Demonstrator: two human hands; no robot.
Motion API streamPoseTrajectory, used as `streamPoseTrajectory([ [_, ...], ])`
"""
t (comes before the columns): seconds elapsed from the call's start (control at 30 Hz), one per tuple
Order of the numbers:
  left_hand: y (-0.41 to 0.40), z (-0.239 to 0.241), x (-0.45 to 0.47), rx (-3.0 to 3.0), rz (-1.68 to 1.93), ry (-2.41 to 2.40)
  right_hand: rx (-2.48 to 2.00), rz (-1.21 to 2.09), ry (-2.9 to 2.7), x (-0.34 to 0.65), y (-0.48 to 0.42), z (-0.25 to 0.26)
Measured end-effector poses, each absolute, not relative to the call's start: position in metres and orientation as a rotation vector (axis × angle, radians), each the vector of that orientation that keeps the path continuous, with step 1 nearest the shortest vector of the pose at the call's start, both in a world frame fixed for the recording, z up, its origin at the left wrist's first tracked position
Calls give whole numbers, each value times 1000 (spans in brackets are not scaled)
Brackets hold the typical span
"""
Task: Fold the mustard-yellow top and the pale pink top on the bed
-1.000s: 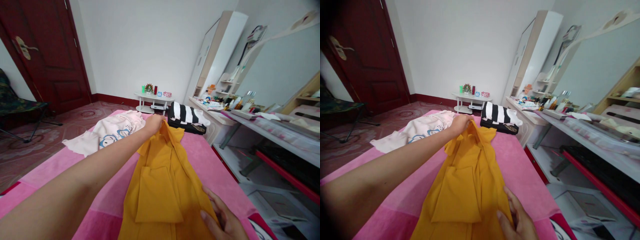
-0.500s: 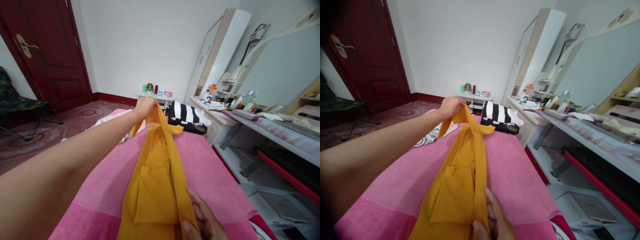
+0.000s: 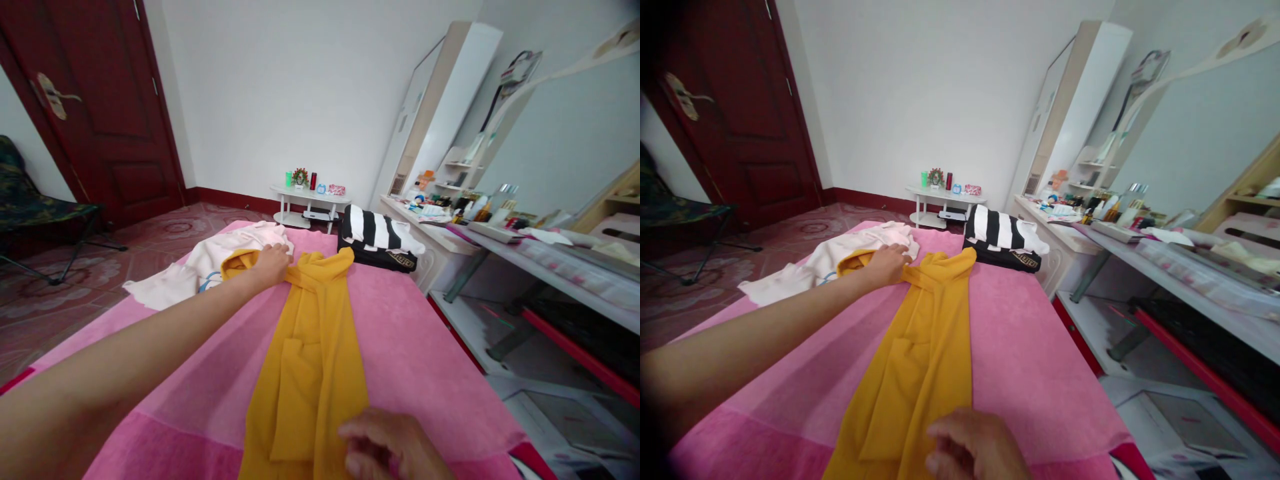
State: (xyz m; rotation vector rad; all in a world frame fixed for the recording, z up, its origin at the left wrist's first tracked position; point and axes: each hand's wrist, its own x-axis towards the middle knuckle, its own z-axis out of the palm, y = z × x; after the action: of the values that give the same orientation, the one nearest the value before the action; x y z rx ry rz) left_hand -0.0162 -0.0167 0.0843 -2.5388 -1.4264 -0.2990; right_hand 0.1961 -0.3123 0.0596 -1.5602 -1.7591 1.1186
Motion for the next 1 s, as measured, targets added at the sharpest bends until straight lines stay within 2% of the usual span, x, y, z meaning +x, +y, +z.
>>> streamPoseTrajectory([
  [0.13, -26, 70, 14, -2735, -441, -1373, -1532, 755, -1694, 212, -250, 67],
  [0.37, 14, 51, 20, -2664, -613, -1655, -1528, 421, -1727, 212, -169, 28],
  [0.5, 42, 34, 26, -2669, -700, -1769, -1536, 445, -1878, 210, -153, 24],
  [0.67, 54, 4, 39, -2657, -790, -1848, -1495, 663, -1534, 252, -101, 31],
  [0.83, 49, -9, 44, -2536, -943, -1862, -1491, 576, -1261, 295, -30, 46],
  [1.0, 37, 2, 44, -2412, -1104, -1700, -1457, 523, -1385, 296, 22, 52],
])
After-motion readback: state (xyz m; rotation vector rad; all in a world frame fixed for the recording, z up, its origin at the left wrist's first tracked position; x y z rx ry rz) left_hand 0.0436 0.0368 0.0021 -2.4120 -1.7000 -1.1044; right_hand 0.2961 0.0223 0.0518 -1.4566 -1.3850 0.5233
